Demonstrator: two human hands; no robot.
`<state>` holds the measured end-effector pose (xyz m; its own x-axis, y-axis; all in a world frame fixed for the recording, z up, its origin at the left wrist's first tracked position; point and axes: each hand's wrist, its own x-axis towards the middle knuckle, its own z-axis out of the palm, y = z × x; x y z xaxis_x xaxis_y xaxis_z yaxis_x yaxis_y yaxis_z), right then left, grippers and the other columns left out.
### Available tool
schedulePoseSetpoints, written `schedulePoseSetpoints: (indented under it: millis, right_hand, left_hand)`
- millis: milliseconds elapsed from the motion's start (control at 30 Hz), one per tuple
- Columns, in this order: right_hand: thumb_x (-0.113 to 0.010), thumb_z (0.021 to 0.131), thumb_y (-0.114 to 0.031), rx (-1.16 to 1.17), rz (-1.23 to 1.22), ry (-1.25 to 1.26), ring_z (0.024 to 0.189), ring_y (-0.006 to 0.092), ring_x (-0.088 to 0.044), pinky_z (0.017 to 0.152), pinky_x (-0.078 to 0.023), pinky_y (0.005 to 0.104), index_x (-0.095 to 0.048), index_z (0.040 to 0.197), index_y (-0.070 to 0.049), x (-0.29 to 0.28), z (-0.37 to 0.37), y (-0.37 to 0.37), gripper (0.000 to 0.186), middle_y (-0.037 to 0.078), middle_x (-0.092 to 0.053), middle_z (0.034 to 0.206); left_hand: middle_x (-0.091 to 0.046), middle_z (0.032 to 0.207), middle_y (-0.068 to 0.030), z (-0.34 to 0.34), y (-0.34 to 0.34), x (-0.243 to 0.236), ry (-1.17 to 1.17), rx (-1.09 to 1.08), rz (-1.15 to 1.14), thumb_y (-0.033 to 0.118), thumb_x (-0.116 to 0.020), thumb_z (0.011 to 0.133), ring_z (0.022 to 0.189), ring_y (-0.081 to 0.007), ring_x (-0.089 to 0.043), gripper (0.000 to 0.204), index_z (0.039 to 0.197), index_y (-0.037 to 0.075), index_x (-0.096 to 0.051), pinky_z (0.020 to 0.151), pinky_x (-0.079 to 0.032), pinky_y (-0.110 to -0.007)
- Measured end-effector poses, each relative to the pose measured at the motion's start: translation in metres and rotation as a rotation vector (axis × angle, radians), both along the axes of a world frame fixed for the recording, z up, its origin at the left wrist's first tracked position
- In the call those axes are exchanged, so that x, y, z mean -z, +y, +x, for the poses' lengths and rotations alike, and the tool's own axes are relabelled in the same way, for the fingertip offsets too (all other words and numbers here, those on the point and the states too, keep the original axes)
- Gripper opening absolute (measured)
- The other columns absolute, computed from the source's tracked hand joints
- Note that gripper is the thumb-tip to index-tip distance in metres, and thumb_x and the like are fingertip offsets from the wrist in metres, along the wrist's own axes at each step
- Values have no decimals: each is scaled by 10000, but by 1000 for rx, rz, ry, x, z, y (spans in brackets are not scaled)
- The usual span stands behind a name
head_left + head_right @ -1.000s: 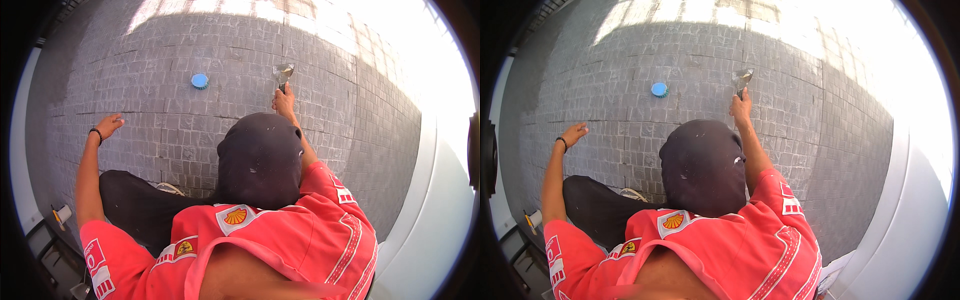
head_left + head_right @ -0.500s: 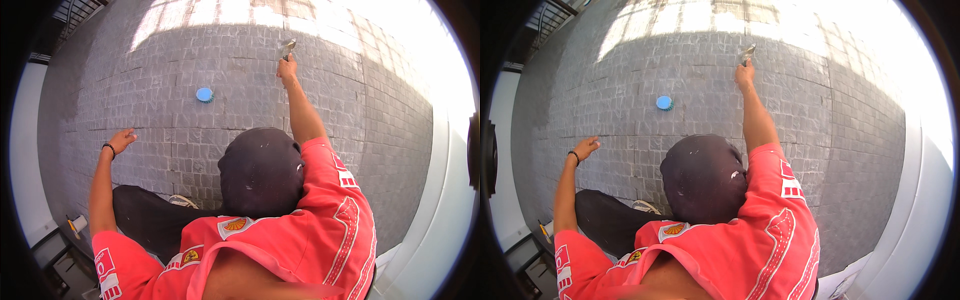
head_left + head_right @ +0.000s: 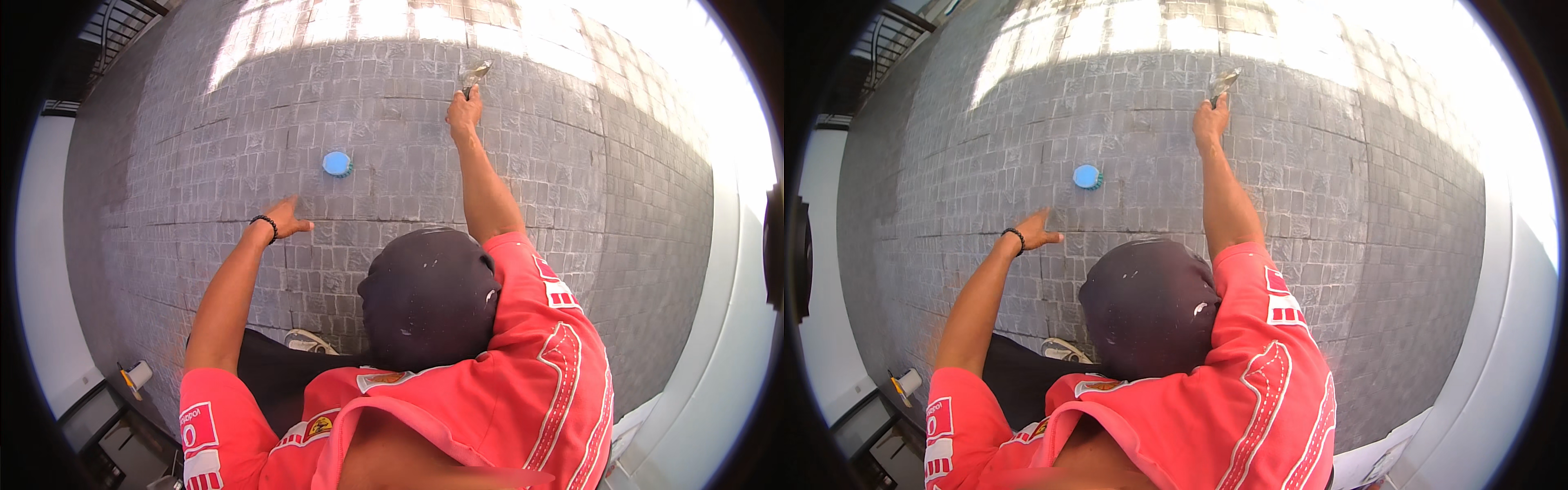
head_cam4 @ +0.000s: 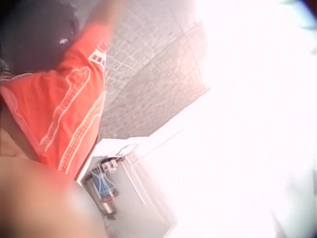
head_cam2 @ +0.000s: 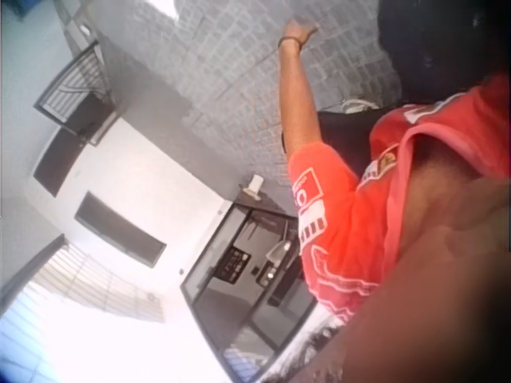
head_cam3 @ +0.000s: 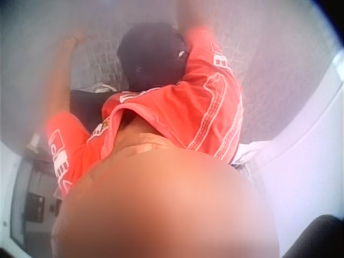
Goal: The person kneels on a tiled floor and scrubs the surface with a small blue scrubbing pad. They move the pad back and forth across the tiles, occasionally switching hands and adjusting their position to reach different areas.
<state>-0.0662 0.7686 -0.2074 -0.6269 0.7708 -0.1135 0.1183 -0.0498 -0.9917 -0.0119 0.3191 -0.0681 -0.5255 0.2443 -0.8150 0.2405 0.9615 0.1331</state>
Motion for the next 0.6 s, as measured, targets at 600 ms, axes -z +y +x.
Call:
schedulePoseSetpoints:
  millis: [600]
  right_hand:
    - [-551, 946, -74, -135, -473, -113, 483, 141, -442, 390, -326, 306, -482, 1317, -19, -88, -20, 39, 381, 31, -441, 658]
  left_hand:
    - [250, 1574, -309, 63, 54, 93, 183, -337, -11, 897, -693, 523, 1439, -472, 297, 1619, 1528, 13, 218, 1149, 110, -635]
